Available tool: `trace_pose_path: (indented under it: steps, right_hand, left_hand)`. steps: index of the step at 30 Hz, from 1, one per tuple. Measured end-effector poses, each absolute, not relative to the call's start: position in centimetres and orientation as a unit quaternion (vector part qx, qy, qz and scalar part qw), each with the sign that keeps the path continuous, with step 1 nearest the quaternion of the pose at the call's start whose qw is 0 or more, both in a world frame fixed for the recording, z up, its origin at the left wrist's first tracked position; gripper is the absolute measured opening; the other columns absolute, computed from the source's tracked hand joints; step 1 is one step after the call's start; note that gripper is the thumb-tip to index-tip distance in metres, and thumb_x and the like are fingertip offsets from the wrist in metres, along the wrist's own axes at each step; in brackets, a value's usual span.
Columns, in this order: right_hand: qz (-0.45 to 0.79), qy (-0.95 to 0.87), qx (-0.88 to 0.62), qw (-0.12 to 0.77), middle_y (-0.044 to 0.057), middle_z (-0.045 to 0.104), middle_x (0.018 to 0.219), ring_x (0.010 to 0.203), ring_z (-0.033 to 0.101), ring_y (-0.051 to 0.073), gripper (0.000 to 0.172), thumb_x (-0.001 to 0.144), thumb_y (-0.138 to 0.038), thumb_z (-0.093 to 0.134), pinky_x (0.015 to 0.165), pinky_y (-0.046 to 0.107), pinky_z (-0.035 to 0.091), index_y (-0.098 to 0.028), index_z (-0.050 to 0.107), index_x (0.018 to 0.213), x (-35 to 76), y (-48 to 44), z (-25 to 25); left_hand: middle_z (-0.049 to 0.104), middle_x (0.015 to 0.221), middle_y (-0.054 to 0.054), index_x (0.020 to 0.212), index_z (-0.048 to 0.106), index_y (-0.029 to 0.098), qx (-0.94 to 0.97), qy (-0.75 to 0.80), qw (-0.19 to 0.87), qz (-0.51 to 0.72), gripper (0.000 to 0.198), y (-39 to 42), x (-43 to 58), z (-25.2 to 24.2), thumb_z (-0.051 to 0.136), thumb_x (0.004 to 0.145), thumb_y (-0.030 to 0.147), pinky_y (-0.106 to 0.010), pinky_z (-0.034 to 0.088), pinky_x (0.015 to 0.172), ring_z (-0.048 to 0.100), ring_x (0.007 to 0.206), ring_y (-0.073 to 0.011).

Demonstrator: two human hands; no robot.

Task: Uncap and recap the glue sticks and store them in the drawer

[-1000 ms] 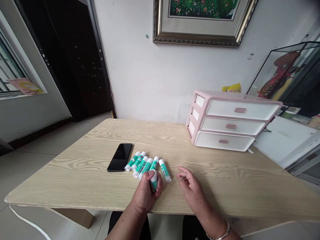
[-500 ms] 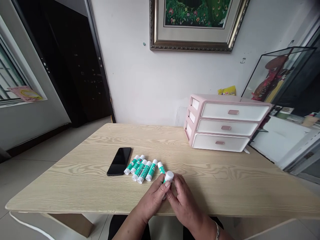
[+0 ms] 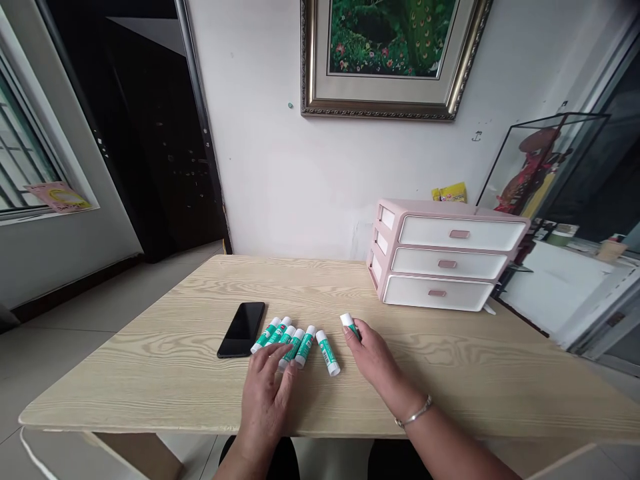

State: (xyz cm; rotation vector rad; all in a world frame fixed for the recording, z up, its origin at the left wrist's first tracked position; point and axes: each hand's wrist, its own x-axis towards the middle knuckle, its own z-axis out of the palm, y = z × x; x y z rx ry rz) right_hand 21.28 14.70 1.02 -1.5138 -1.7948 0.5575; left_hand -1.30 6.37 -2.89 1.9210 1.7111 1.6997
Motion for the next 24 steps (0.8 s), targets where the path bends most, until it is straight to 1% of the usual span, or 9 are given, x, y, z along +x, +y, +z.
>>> trace_pose_path:
  steps: [2, 4, 6, 8, 11, 15, 24]
  right_hand:
    - [0.216, -0.694, -0.603, 0.33, 0.009, 0.078, 0.102, 0.092, 0.07, 0.025, 0.029, 0.096, -0.036, 0.054, 0.076, 0.031, 0.046, -0.02, 0.07, 0.115, 20.4, 15.7, 1.0]
    - [0.217, -0.691, -0.61, 0.323, 0.011, 0.077, 0.112, 0.102, 0.07, 0.026, 0.031, 0.093, -0.029, 0.056, 0.083, 0.031, 0.047, -0.019, 0.069, 0.12, 19.3, 16.1, 0.5]
    - [0.216, -0.693, -0.61, 0.318, 0.012, 0.076, 0.119, 0.109, 0.069, 0.027, 0.034, 0.094, -0.027, 0.055, 0.089, 0.033, 0.046, -0.018, 0.069, 0.123, 18.4, 16.0, -0.2]
    - [0.208, -0.701, -0.606, 0.314, 0.012, 0.075, 0.122, 0.113, 0.067, 0.028, 0.035, 0.095, -0.029, 0.054, 0.093, 0.034, 0.045, -0.02, 0.07, 0.125, 17.7, 15.5, -0.9]
    - [0.175, -0.727, -0.586, 0.311, 0.012, 0.075, 0.119, 0.114, 0.066, 0.027, 0.035, 0.098, -0.033, 0.052, 0.096, 0.033, 0.044, -0.021, 0.071, 0.124, 17.4, 14.4, -1.5]
    - [0.151, -0.743, -0.569, 0.319, 0.011, 0.075, 0.117, 0.114, 0.064, 0.026, 0.033, 0.098, -0.032, 0.052, 0.098, 0.032, 0.043, -0.021, 0.072, 0.122, 17.3, 13.9, -1.8]
    - [0.212, -0.67, -0.606, 0.372, 0.009, 0.076, 0.106, 0.101, 0.067, 0.023, 0.033, 0.095, -0.044, 0.054, 0.088, 0.029, 0.046, -0.021, 0.076, 0.103, 17.4, 15.8, -2.9]
  left_hand:
    - [0.071, 0.118, -0.012, 0.117, 0.075, 0.023, 0.621, 0.586, -0.023, 0.519, 0.034, 7.1, -2.4, -4.1, 0.061, 0.093, 0.042, -0.055, 0.053, 0.101, 0.063, 0.115, -0.0326]
    - [0.069, 0.122, -0.013, 0.12, 0.074, 0.022, 0.621, 0.607, -0.052, 0.494, 0.037, 7.6, -3.1, -5.2, 0.062, 0.091, 0.041, -0.055, 0.053, 0.101, 0.062, 0.118, -0.034]
    - [0.067, 0.128, -0.015, 0.124, 0.072, 0.02, 0.621, 0.622, -0.066, 0.473, 0.04, 7.8, -3.3, -6.0, 0.062, 0.09, 0.04, -0.057, 0.052, 0.103, 0.059, 0.123, -0.0358]
    - [0.066, 0.131, -0.016, 0.125, 0.07, 0.018, 0.624, 0.631, -0.065, 0.455, 0.042, 7.8, -3.2, -6.5, 0.062, 0.09, 0.039, -0.058, 0.051, 0.104, 0.058, 0.126, -0.0368]
    - [0.068, 0.13, -0.015, 0.124, 0.071, 0.019, 0.636, 0.635, -0.054, 0.435, 0.04, 7.6, -3.1, -6.5, 0.061, 0.089, 0.036, -0.059, 0.051, 0.105, 0.059, 0.125, -0.0359]
    - [0.07, 0.127, -0.012, 0.122, 0.071, 0.022, 0.65, 0.631, -0.053, 0.419, 0.036, 7.6, -2.9, -6.2, 0.061, 0.09, 0.035, -0.057, 0.051, 0.105, 0.061, 0.124, -0.0347]
    - [0.07, 0.128, -0.013, 0.118, 0.074, 0.023, 0.648, 0.626, -0.017, 0.433, 0.033, 7.6, -2.8, -6.1, 0.061, 0.09, 0.035, -0.054, 0.057, 0.098, 0.068, 0.118, -0.0333]
